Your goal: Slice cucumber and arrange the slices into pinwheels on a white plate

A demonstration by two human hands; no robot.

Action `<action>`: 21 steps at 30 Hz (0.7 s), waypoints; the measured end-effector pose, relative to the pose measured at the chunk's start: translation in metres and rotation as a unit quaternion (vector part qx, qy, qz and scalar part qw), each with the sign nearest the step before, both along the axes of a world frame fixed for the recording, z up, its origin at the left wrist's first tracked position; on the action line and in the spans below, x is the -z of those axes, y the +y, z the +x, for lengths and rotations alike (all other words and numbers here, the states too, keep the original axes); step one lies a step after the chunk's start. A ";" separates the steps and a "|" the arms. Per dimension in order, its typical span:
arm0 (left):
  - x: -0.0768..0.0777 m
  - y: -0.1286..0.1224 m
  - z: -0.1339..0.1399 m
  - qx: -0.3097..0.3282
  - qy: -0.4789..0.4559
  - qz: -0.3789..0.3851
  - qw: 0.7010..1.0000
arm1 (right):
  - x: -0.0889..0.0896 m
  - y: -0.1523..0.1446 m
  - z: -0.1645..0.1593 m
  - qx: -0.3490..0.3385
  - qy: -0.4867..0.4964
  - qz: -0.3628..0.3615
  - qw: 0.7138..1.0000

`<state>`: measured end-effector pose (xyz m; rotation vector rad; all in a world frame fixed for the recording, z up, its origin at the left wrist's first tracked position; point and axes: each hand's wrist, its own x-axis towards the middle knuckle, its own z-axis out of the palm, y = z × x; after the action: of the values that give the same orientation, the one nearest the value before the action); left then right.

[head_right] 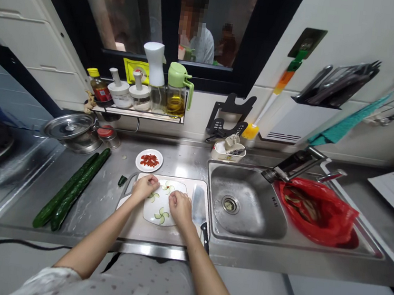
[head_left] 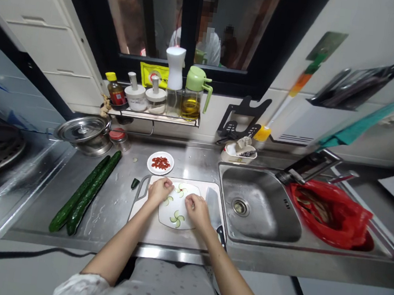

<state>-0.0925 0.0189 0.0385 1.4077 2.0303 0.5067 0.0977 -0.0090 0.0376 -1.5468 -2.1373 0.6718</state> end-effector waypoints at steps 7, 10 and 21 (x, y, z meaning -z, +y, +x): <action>0.000 0.018 -0.047 -0.072 0.034 0.009 0.997 | 0.004 -0.034 0.015 0.026 0.079 0.015 0.996; 0.003 0.032 -0.064 -0.101 0.073 0.010 0.992 | 0.005 -0.037 0.021 0.039 0.090 0.026 0.995; 0.030 0.069 -0.075 -0.075 0.189 -0.014 0.979 | 0.000 -0.041 0.024 0.052 0.082 0.024 0.995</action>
<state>-0.1675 0.0875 0.0090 1.4236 2.4499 0.2843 0.1214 -0.0504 0.0372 -1.5103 -1.9251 0.6829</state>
